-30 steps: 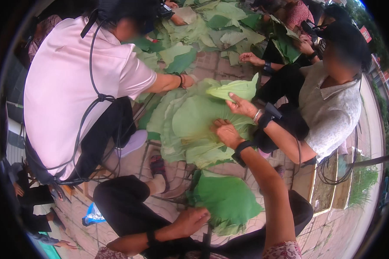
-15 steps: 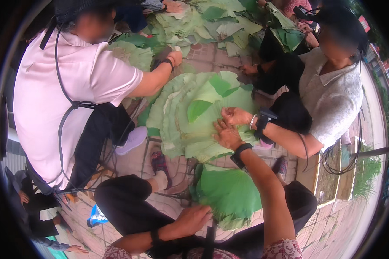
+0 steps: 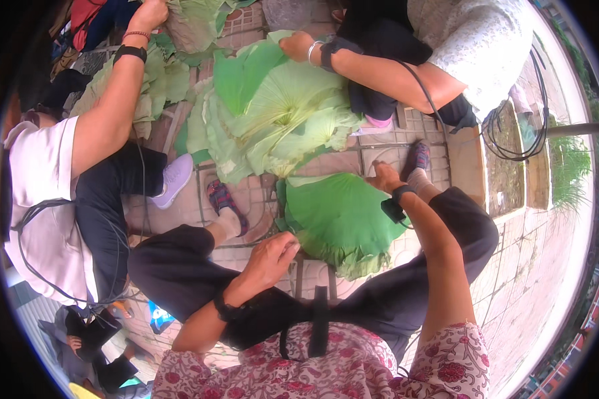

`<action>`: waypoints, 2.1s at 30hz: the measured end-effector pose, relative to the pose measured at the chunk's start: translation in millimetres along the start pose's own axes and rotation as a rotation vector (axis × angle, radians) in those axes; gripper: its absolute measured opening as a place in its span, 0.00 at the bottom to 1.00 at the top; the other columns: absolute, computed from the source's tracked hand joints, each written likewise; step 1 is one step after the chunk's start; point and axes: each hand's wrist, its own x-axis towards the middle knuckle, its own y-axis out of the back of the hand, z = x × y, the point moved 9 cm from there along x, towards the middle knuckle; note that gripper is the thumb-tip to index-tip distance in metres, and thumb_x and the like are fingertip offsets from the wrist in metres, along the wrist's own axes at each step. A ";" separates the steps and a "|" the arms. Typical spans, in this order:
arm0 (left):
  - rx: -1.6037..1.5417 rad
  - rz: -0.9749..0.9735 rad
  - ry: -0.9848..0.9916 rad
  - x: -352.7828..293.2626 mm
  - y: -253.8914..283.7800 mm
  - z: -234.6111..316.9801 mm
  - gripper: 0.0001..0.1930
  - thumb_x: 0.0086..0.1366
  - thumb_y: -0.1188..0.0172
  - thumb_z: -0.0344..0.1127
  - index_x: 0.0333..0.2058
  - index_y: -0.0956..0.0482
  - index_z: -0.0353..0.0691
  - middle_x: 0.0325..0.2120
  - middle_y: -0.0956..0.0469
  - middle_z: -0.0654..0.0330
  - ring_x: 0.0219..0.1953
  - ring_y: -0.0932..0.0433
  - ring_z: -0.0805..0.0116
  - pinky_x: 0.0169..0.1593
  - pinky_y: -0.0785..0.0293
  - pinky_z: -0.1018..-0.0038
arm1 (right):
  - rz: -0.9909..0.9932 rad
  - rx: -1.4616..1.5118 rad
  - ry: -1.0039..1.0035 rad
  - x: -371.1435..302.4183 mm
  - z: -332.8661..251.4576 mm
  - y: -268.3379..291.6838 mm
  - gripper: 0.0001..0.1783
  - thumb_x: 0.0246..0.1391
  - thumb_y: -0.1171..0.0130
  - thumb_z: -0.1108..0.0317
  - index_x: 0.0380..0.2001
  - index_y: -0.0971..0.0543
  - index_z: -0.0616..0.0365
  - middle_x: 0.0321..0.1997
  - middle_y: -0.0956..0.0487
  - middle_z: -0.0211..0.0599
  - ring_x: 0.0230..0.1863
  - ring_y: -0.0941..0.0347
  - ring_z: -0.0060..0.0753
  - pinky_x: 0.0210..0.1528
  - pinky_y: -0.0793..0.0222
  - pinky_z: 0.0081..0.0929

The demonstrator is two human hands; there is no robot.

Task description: The person sits on the ground and folds large green leaves by hand, stacking them into a pile. Other people nearby perform the same task.

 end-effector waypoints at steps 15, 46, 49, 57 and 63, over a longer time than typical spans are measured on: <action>0.069 -0.161 0.208 31.7 -45.4 -44.9 0.08 0.67 0.44 0.34 0.38 0.25 0.34 0.30 0.20 0.49 0.33 0.19 0.52 0.38 0.26 0.64 | -0.252 0.234 -0.033 11.9 21.0 -114.6 0.49 0.25 0.21 0.56 0.58 0.26 0.58 0.49 0.20 0.50 0.53 0.24 0.51 0.57 0.29 0.38; -1.378 0.328 0.643 -76.4 -31.6 -46.6 0.18 0.64 0.38 0.27 0.53 0.26 0.34 0.45 0.21 0.57 0.45 0.19 0.62 0.50 0.21 0.64 | 0.249 0.434 0.872 -341.9 -239.6 46.3 0.36 0.53 0.34 0.60 0.62 0.35 0.61 0.45 0.26 0.54 0.44 0.27 0.55 0.46 0.29 0.43; -1.398 0.324 0.571 -91.2 -28.3 -45.3 0.20 0.65 0.39 0.27 0.55 0.28 0.33 0.48 0.22 0.56 0.49 0.21 0.62 0.53 0.22 0.63 | 0.117 0.647 0.744 -319.7 -239.1 34.6 0.34 0.53 0.32 0.59 0.59 0.33 0.61 0.43 0.27 0.51 0.41 0.26 0.52 0.44 0.29 0.42; -1.503 0.441 0.421 -105.2 -11.9 -44.0 0.22 0.65 0.37 0.28 0.56 0.31 0.33 0.49 0.24 0.57 0.49 0.22 0.64 0.51 0.22 0.66 | 0.180 0.480 0.877 -325.3 -272.7 42.9 0.34 0.50 0.30 0.60 0.57 0.30 0.60 0.50 0.28 0.49 0.51 0.30 0.53 0.52 0.31 0.42; -1.389 0.568 0.315 -110.8 10.6 -32.0 0.20 0.65 0.37 0.30 0.54 0.29 0.33 0.49 0.24 0.58 0.48 0.22 0.67 0.50 0.23 0.69 | 0.279 0.441 0.920 -333.0 -293.0 45.3 0.29 0.54 0.34 0.61 0.56 0.29 0.62 0.55 0.29 0.53 0.56 0.32 0.56 0.56 0.33 0.44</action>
